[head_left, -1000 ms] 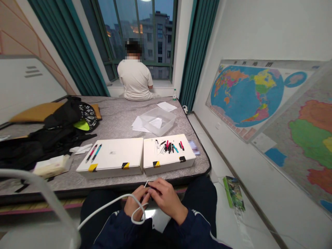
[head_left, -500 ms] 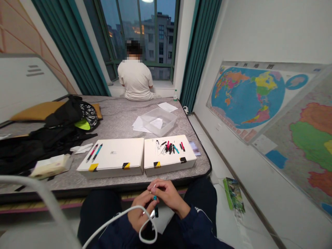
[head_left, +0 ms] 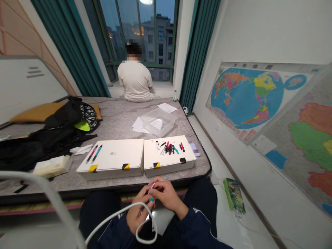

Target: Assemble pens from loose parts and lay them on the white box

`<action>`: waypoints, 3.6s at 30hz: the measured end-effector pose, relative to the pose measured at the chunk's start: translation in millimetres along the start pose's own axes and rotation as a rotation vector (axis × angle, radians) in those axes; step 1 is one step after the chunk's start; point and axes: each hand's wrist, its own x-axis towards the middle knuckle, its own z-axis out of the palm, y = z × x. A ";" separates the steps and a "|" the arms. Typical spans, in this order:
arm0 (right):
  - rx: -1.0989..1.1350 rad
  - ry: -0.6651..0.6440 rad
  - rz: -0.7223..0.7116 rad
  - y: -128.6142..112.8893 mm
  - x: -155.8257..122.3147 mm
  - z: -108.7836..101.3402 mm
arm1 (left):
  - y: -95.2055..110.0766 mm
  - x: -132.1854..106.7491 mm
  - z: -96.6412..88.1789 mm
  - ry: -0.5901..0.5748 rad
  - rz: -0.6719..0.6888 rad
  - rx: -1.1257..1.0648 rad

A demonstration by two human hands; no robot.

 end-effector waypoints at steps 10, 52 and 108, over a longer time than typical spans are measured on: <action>-0.170 -0.017 -0.134 -22.4 0.6 8.9 | 11.8 -3.7 -7.7 -0.026 -0.002 -0.077; -0.271 0.210 0.000 86.0 185.9 -7.0 | -201.5 153.4 -104.7 0.457 0.030 0.139; -0.187 0.309 -0.015 109.9 184.8 -3.3 | -222.8 151.4 -89.3 0.111 0.158 0.663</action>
